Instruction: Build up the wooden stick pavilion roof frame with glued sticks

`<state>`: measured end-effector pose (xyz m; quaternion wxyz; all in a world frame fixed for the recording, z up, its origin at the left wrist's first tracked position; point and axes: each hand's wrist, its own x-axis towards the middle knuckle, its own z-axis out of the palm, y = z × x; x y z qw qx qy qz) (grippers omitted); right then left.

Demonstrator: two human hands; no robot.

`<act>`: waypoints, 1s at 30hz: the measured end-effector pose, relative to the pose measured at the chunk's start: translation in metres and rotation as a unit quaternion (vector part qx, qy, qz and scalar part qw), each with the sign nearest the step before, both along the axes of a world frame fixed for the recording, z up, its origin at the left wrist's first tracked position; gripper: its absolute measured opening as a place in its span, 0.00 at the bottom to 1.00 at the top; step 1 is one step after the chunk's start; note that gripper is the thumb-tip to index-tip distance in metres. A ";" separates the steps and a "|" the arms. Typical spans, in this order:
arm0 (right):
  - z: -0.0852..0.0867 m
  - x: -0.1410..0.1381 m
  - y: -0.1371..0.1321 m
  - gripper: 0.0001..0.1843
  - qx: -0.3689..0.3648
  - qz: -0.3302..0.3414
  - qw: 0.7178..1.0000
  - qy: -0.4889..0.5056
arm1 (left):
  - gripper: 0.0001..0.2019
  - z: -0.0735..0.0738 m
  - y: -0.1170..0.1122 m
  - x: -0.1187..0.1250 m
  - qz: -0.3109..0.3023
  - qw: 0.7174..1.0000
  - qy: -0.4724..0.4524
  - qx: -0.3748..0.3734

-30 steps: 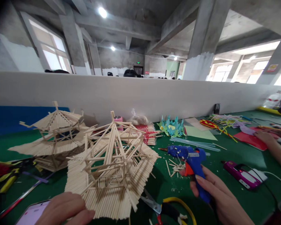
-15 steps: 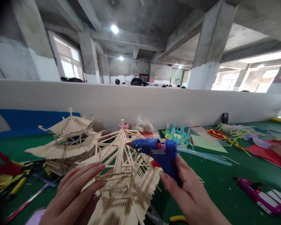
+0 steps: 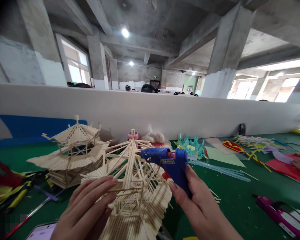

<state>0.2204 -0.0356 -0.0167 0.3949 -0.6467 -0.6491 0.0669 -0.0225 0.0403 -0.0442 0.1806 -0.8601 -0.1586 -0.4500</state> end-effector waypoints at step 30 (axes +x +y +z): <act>-0.002 0.000 -0.003 0.24 -0.006 -0.009 1.000 -0.009 | 0.12 -0.002 -0.001 -0.004 0.009 1.000 0.019 -0.018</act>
